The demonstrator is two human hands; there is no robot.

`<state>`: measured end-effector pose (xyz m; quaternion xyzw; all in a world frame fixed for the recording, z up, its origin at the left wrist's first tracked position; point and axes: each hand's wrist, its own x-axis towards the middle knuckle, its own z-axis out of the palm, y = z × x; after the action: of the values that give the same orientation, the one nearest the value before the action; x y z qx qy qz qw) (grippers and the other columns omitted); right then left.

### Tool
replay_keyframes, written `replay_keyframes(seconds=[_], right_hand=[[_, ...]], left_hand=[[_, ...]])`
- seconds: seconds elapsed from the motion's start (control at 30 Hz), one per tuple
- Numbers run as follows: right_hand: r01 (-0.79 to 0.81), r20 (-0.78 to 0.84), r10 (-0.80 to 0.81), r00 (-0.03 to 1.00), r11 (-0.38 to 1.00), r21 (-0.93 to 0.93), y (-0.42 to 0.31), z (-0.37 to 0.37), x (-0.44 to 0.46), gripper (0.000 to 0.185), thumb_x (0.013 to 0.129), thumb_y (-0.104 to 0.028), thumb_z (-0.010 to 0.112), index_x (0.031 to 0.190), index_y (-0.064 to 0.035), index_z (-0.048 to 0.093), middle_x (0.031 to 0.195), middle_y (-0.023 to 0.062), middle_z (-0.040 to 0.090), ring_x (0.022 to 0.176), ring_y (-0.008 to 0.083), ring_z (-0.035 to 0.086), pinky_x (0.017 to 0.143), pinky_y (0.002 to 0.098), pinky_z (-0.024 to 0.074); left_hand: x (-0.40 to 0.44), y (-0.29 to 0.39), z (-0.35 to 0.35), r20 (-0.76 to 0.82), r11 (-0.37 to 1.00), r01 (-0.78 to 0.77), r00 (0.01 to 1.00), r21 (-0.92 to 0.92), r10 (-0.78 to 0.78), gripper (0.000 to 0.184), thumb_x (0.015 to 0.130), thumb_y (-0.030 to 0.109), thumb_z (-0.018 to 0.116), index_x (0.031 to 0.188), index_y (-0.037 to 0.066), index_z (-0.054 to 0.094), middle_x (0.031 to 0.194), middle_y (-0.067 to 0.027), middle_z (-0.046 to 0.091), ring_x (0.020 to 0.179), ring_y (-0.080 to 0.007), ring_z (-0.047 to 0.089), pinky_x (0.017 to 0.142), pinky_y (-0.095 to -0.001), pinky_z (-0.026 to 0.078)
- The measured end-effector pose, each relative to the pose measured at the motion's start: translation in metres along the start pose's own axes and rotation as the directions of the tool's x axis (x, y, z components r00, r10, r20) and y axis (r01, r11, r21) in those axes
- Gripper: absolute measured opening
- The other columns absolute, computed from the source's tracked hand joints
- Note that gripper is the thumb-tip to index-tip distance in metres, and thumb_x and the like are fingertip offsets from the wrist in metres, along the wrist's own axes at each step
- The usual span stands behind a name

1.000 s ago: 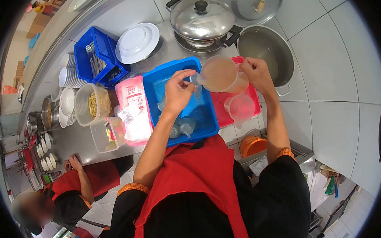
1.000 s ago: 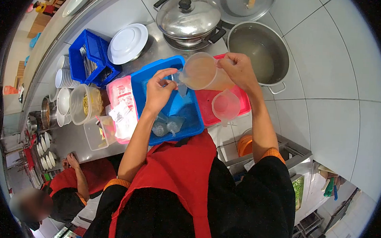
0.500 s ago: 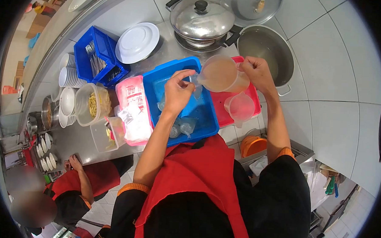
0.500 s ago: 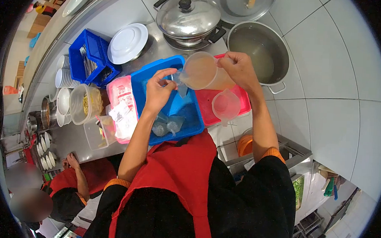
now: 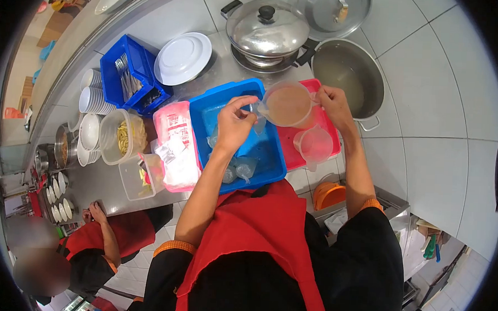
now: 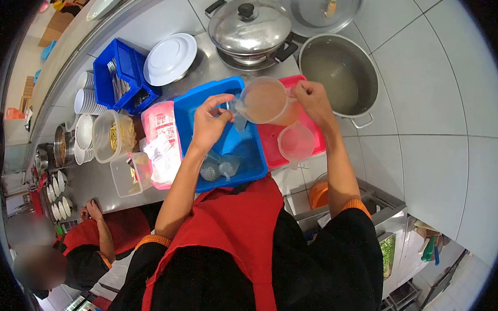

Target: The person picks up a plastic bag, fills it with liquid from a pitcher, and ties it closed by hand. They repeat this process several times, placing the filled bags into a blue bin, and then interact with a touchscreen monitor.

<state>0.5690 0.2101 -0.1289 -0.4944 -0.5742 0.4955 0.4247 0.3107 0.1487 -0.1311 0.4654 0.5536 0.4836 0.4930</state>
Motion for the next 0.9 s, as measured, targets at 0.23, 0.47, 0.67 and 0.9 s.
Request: replay_keyframes(seconds=[0.23, 0.47, 0.67, 0.9], right_hand=[[-0.131, -0.015, 0.136, 0.991, 0.975, 0.177, 0.058, -0.016, -0.006, 0.030, 0.095, -0.020, 0.053, 0.069, -0.0075, 0.057, 0.066, -0.0042, 0.050, 0.063, 0.0057, 0.047, 0.059, 0.0241, 0.0399], [-0.047, 0.149, -0.017, 0.989, 0.909, 0.413, 0.074, -0.026, -0.003, 0.026, 0.098, -0.021, 0.051, 0.075, -0.0079, 0.055, 0.070, -0.0056, 0.047, 0.063, 0.0055, 0.042, 0.058, 0.0253, 0.0357], [-0.118, 0.091, 0.116, 0.989, 0.993, 0.021, 0.025, -0.025, -0.001, 0.008, 0.087, -0.012, 0.058, 0.086, -0.0037, 0.058, 0.077, -0.0007, 0.051, 0.073, 0.0128, 0.050, 0.069, 0.0285, 0.0415], [0.319, -0.034, -0.381, 0.924, 0.816, -0.482, -0.073, 0.048, -0.025, 0.028, 0.078, -0.003, 0.064, 0.105, -0.0029, 0.061, 0.093, 0.0131, 0.058, 0.082, 0.0250, 0.057, 0.075, 0.0337, 0.0469]], left_hand=[[-0.003, -0.010, -0.006, -0.019, 1.000, -0.019, 1.000, 0.016, 0.020, 0.036, 0.074, -0.013, 0.058, 0.106, 0.001, 0.068, 0.104, -0.0079, 0.063, 0.069, -0.0121, 0.063, 0.062, -0.0242, 0.050], [-0.014, -0.020, -0.014, -0.044, 0.999, -0.038, 0.998, -0.012, 0.037, 0.038, 0.072, -0.013, 0.060, 0.105, 0.003, 0.070, 0.107, -0.0061, 0.065, 0.072, -0.0094, 0.062, 0.065, -0.0231, 0.049], [-0.029, -0.015, -0.023, -0.030, 1.000, 0.008, 1.000, 0.022, -0.007, 0.037, 0.071, -0.013, 0.062, 0.103, 0.003, 0.071, 0.104, -0.0045, 0.065, 0.070, -0.0075, 0.057, 0.063, -0.0218, 0.046], [-0.052, -0.020, -0.031, -0.027, 0.998, 0.057, 0.998, 0.029, -0.056, 0.035, 0.071, -0.009, 0.062, 0.102, 0.005, 0.072, 0.100, -0.0037, 0.066, 0.070, -0.0080, 0.057, 0.063, -0.0229, 0.046]])
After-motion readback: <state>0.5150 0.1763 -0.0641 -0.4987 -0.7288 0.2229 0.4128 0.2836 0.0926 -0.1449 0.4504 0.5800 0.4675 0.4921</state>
